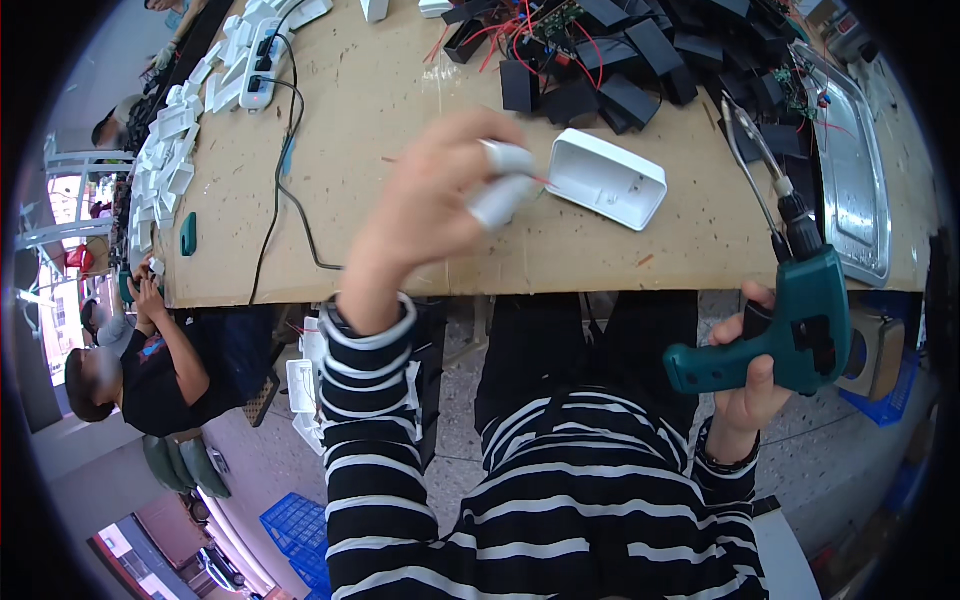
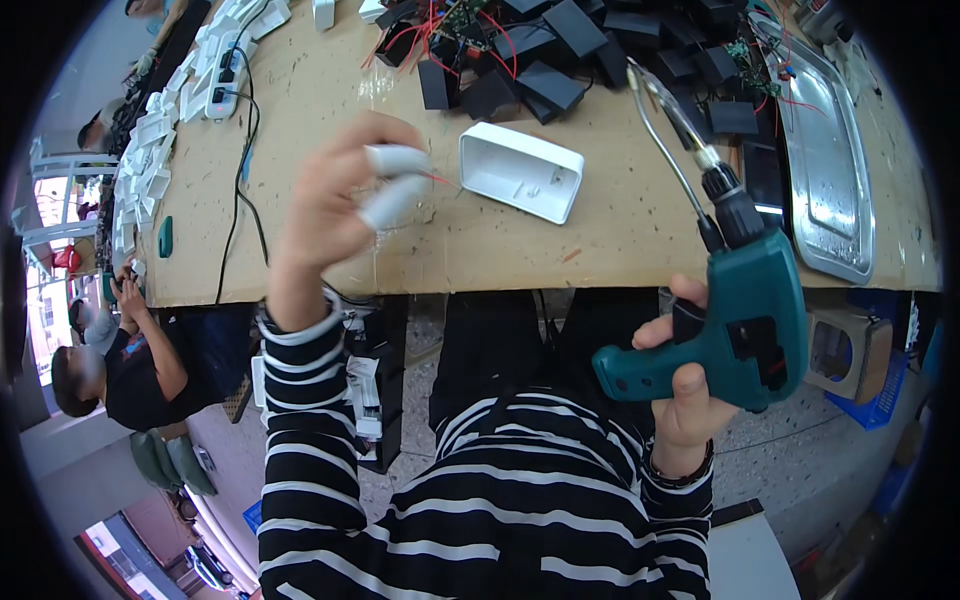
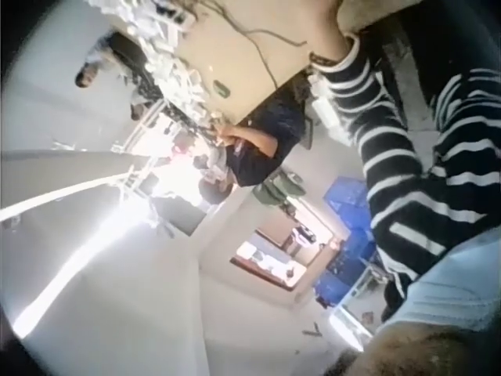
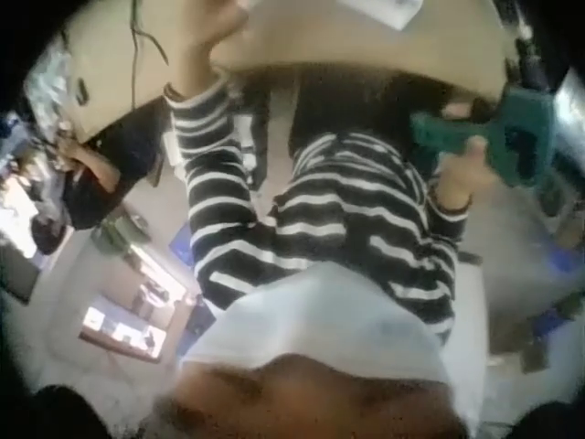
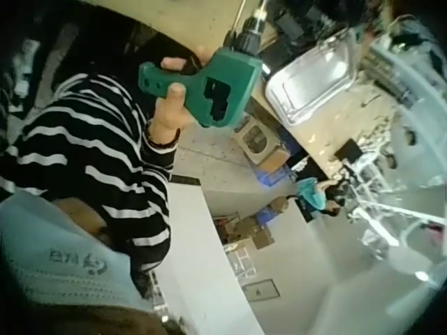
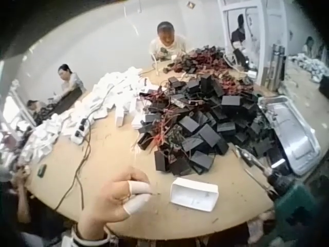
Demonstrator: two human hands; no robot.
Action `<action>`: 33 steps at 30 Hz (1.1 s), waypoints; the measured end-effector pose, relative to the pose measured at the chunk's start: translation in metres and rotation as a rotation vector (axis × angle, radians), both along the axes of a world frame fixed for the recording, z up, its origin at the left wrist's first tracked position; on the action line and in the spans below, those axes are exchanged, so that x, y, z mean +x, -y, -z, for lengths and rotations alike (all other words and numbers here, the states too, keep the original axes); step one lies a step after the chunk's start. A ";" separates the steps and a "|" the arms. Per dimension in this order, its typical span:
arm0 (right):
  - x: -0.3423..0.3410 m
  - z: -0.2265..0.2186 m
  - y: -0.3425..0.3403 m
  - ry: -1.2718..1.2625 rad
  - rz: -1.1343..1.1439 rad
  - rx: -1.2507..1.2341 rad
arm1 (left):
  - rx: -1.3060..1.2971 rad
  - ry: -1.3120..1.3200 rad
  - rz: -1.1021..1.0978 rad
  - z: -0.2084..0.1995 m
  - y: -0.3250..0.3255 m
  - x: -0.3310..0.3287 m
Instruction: The recorder uses a soldering gun to assemble components inside plastic housings at an assembly station.
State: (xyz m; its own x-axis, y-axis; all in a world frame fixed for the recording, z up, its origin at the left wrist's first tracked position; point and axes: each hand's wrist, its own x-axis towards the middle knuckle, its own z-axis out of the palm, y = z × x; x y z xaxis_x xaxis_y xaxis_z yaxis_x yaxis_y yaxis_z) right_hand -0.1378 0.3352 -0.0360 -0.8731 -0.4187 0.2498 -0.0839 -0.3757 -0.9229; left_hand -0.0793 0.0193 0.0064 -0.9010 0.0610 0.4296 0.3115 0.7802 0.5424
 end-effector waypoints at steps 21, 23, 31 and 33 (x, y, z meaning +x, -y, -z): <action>-0.003 -0.005 0.004 0.027 -0.061 0.030 | -0.541 -0.091 -0.033 0.023 -0.052 0.002; -0.003 -0.005 0.003 0.051 -0.073 0.020 | -0.590 -0.136 -0.035 0.028 -0.056 -0.001; 0.001 -0.004 0.013 0.291 -0.136 -0.134 | -0.039 -0.149 0.065 0.035 -0.094 0.001; 0.002 -0.005 0.019 0.333 -0.123 -0.146 | 0.031 -0.149 0.040 0.034 -0.104 0.002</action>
